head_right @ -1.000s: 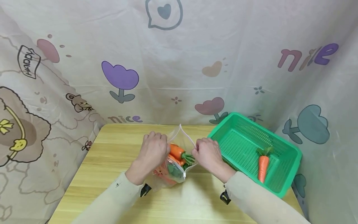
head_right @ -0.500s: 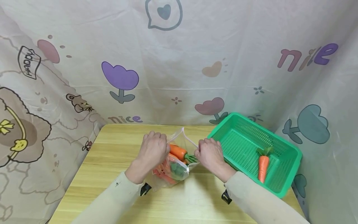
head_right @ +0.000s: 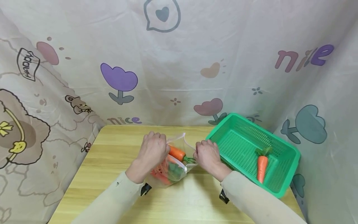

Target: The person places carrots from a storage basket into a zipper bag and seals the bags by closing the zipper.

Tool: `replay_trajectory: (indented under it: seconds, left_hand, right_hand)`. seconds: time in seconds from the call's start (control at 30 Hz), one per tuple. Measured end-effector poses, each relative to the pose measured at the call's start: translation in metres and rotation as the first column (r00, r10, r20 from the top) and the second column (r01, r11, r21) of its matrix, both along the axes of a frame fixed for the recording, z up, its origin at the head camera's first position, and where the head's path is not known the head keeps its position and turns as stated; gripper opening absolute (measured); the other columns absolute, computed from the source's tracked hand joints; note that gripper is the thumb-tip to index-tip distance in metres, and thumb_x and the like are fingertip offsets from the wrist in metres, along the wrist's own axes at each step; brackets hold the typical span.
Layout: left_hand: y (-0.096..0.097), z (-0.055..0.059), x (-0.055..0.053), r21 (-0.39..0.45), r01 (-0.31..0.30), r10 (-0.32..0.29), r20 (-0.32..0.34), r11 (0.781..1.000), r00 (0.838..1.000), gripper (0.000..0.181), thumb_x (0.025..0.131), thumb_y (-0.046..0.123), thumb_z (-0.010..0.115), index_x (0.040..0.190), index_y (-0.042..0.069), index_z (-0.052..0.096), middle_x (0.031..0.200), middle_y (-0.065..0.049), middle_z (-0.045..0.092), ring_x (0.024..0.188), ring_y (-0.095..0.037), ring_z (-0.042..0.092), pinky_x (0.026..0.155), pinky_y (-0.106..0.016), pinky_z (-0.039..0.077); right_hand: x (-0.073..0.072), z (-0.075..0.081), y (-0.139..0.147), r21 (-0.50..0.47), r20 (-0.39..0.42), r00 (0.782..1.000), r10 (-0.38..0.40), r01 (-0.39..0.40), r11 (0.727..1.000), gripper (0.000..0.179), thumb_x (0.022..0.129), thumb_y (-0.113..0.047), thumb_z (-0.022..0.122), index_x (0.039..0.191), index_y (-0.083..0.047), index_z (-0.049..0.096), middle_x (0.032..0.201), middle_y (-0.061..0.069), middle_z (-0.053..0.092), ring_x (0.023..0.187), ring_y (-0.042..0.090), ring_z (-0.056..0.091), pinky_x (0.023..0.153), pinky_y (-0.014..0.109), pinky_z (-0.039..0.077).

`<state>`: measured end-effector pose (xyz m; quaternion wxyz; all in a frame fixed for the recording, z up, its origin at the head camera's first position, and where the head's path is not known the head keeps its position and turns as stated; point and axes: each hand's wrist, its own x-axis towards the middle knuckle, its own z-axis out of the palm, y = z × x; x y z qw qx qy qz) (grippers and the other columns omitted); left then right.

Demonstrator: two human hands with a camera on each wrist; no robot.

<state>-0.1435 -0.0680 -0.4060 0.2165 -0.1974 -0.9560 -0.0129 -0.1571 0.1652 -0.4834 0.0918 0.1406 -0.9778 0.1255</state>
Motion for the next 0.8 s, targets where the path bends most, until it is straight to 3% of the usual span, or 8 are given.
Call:
replay_trajectory:
  seconds: [0.1, 0.33, 0.5, 0.6, 0.8]
  left_hand:
    - [0.001, -0.001, 0.000, -0.001, 0.006, -0.006, -0.017, 1.000, 1.000, 0.032, 0.085, 0.014, 0.072, 0.064, 0.012, 0.047, 0.060, 0.001, 0.039, 0.061, -0.021, 0.036, 0.061, -0.027, 0.016]
    - [0.001, -0.002, -0.001, 0.000, 0.005, -0.005, 0.019, 1.000, 1.000, 0.033, 0.087, 0.014, 0.070, 0.064, 0.013, 0.046, 0.060, 0.002, 0.036, 0.061, -0.021, 0.034, 0.061, -0.027, 0.015]
    - [0.000, -0.003, 0.000, 0.017, 0.005, -0.005, 0.022, 1.000, 1.000, 0.032, 0.087, 0.014, 0.070, 0.064, 0.012, 0.046, 0.060, 0.001, 0.036, 0.062, -0.021, 0.035, 0.062, -0.027, 0.015]
    - [0.000, -0.004, -0.001, 0.023, 0.011, -0.011, 0.019, 1.000, 1.000, 0.034, 0.086, 0.013, 0.069, 0.063, 0.013, 0.044, 0.060, 0.002, 0.034, 0.061, -0.021, 0.032, 0.062, -0.027, 0.015]
    - [0.000, -0.005, -0.002, 0.029, 0.023, -0.023, 0.012, 0.999, 1.000, 0.035, 0.086, 0.012, 0.070, 0.063, 0.013, 0.044, 0.059, 0.002, 0.032, 0.060, -0.021, 0.032, 0.061, -0.027, 0.015]
  right_hand:
    - [0.001, -0.002, 0.001, 0.004, -0.012, 1.000, -0.002, 0.002, 1.000, 0.019, 0.082, -0.017, 0.077, 0.074, -0.016, 0.060, 0.072, 0.000, 0.055, 0.073, 0.024, 0.050, 0.066, 0.038, 0.037]
    - [0.001, -0.002, 0.009, 0.018, -0.014, 1.000, 0.011, -0.011, 1.000, 0.012, 0.084, -0.018, 0.076, 0.082, -0.012, 0.066, 0.078, 0.001, 0.061, 0.078, 0.025, 0.053, 0.070, 0.040, 0.040]
    - [0.002, 0.008, 0.026, 0.041, -0.090, 0.995, 0.050, -0.047, 0.998, 0.011, 0.084, -0.016, 0.077, 0.088, -0.009, 0.069, 0.085, 0.005, 0.065, 0.084, 0.027, 0.057, 0.073, 0.041, 0.041]
    - [0.001, 0.017, 0.044, 0.092, -0.170, 0.980, 0.101, -0.086, 0.992, 0.016, 0.083, -0.015, 0.079, 0.092, -0.007, 0.070, 0.090, 0.007, 0.068, 0.087, 0.029, 0.059, 0.073, 0.042, 0.042]
    - [-0.008, 0.025, 0.103, 0.249, -0.317, 0.914, 0.252, -0.176, 0.952, 0.012, 0.081, -0.010, 0.072, 0.087, -0.008, 0.062, 0.085, 0.007, 0.061, 0.082, 0.030, 0.053, 0.071, 0.041, 0.036]
